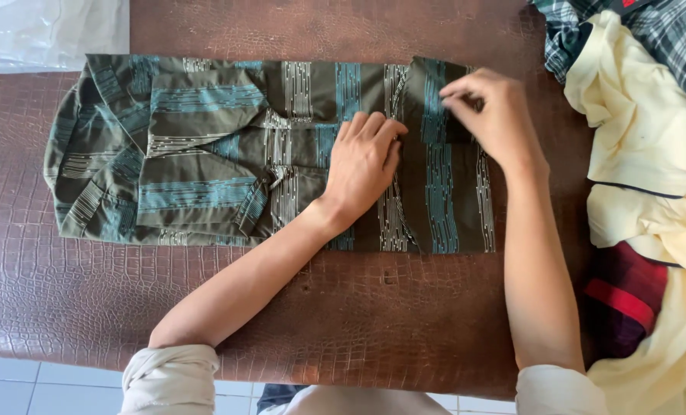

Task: Folding a patterned shirt on a brown flat surface.

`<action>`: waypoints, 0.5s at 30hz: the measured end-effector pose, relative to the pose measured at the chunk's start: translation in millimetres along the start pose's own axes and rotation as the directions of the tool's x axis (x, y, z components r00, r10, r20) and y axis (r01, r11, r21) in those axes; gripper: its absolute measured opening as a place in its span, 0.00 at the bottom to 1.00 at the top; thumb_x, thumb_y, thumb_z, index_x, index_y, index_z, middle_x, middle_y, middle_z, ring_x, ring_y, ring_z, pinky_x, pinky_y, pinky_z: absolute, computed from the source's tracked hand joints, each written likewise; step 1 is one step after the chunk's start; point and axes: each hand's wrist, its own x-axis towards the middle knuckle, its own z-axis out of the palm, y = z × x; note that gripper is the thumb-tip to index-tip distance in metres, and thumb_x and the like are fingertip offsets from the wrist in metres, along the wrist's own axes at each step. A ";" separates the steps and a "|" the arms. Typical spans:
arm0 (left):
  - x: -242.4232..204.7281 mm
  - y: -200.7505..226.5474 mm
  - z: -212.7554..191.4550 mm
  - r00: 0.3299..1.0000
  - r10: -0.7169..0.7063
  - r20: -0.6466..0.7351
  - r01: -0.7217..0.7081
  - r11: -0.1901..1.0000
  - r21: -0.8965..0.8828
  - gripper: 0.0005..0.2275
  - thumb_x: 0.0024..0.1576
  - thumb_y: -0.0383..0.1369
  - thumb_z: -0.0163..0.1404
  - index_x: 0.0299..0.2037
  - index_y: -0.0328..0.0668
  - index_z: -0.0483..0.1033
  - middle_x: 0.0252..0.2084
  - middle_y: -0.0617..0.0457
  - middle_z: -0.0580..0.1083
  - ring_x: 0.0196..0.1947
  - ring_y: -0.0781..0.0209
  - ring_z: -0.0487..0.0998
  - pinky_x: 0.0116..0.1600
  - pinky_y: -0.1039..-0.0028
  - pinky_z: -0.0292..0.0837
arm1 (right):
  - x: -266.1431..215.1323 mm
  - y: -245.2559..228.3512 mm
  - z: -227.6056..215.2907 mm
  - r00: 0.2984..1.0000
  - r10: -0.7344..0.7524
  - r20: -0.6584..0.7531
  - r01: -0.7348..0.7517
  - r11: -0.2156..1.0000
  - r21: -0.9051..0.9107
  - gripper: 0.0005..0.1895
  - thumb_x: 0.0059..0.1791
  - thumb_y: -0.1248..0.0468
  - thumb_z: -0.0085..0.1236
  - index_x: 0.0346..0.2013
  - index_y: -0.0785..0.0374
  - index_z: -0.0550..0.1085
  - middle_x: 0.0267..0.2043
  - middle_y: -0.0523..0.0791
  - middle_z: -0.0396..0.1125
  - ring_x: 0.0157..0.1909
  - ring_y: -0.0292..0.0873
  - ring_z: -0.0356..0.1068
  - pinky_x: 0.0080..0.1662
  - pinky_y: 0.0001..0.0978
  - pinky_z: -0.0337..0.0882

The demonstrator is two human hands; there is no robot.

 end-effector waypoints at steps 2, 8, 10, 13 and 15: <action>-0.4 -4.8 2.1 0.998 0.045 0.040 -0.047 0.997 0.053 0.09 0.55 0.24 0.53 0.45 0.41 0.78 0.42 0.51 0.67 0.42 0.55 0.67 0.48 0.68 0.63 | -2.2 -2.6 6.7 0.999 0.042 0.022 -0.043 0.999 0.030 0.08 0.48 0.77 0.66 0.42 0.70 0.80 0.42 0.51 0.74 0.38 0.44 0.71 0.42 0.30 0.74; -1.7 -6.2 2.8 0.991 0.109 0.074 -0.115 0.990 0.080 0.06 0.53 0.27 0.57 0.39 0.41 0.82 0.45 0.50 0.67 0.45 0.54 0.65 0.49 0.67 0.62 | -2.9 -5.7 7.2 0.995 0.078 0.070 -0.082 0.994 0.071 0.09 0.46 0.76 0.68 0.40 0.67 0.80 0.40 0.47 0.72 0.37 0.41 0.70 0.39 0.31 0.71; -0.9 -5.9 3.1 0.991 0.116 0.072 -0.121 0.990 0.073 0.05 0.54 0.27 0.56 0.39 0.40 0.81 0.44 0.50 0.67 0.44 0.53 0.65 0.49 0.66 0.62 | -2.4 -5.2 5.2 0.994 0.081 0.071 -0.086 0.994 0.068 0.08 0.46 0.75 0.69 0.40 0.67 0.80 0.40 0.47 0.72 0.37 0.42 0.69 0.39 0.31 0.70; -2.1 -7.2 5.2 0.990 0.102 0.097 -0.109 0.992 0.067 0.05 0.54 0.27 0.56 0.38 0.40 0.79 0.45 0.49 0.66 0.45 0.53 0.65 0.49 0.66 0.62 | -2.9 -1.8 7.7 1.000 0.010 0.010 -0.010 0.997 0.073 0.07 0.48 0.77 0.67 0.39 0.67 0.80 0.41 0.48 0.75 0.36 0.41 0.70 0.42 0.30 0.71; -2.6 -9.5 7.7 0.990 0.106 0.089 -0.117 0.984 0.136 0.12 0.52 0.23 0.56 0.47 0.39 0.79 0.45 0.50 0.69 0.46 0.53 0.66 0.51 0.67 0.63 | -3.3 1.6 11.2 0.993 0.013 -0.116 -0.020 0.998 -0.066 0.08 0.49 0.76 0.68 0.41 0.65 0.81 0.38 0.46 0.71 0.33 0.39 0.65 0.37 0.28 0.67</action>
